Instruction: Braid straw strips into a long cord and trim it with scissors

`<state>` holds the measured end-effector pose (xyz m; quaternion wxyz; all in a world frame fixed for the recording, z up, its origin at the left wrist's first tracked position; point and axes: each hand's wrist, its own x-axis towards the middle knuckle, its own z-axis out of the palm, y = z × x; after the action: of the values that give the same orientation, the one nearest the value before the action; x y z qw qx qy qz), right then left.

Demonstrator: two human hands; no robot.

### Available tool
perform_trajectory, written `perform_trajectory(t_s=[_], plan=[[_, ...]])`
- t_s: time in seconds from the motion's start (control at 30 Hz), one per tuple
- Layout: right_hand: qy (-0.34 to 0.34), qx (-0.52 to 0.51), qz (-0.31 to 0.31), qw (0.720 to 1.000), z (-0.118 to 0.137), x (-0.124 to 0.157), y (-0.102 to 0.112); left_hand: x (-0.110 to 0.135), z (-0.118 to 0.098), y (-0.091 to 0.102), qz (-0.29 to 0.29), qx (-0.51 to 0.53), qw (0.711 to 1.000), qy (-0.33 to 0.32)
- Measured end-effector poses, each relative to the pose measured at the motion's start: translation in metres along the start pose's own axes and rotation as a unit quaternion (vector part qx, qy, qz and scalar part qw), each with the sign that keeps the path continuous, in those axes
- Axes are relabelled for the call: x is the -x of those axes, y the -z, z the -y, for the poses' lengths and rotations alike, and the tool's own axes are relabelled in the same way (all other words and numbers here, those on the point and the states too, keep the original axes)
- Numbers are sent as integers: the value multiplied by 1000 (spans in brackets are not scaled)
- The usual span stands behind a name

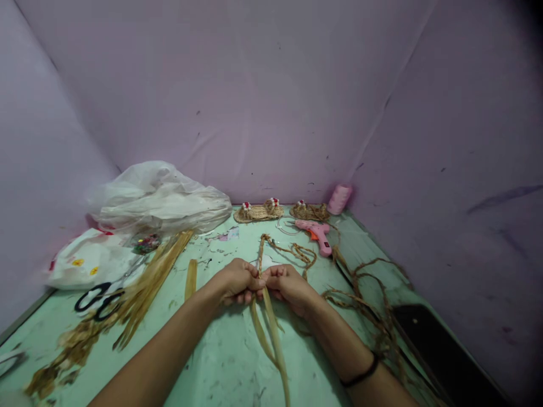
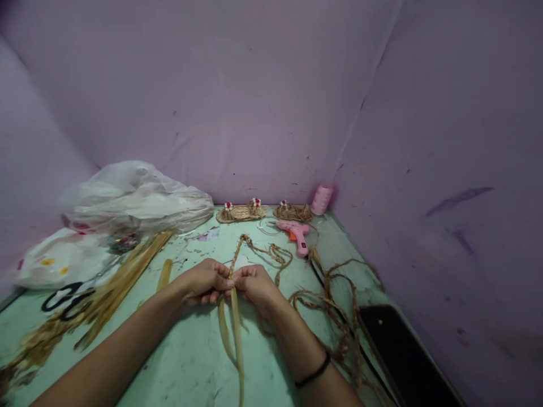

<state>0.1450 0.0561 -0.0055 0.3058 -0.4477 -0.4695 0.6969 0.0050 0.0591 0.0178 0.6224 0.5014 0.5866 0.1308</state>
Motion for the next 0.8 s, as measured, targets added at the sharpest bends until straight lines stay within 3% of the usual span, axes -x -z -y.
perform_trajectory(t_s=[0.07, 0.17, 0.33, 0.57, 0.8], plan=[[6, -6, 25, 1000, 1, 1, 2, -1, 1, 0, 19, 38, 999, -4], [6, -15, 41, 999, 1, 2, 4, -3, 3, 1, 0, 45, 999, 4], [-6, -1, -3, 1000, -1, -1, 4, -2, 2, 3, -16, 22, 1000, 11], [6, 59, -31, 998, -2, -2, -1, 5, -1, 9, 22, 35, 999, -14], [69, 195, -65, 976, -8, -4, 0, 8, -6, -1, -66, -41, 997, 0]])
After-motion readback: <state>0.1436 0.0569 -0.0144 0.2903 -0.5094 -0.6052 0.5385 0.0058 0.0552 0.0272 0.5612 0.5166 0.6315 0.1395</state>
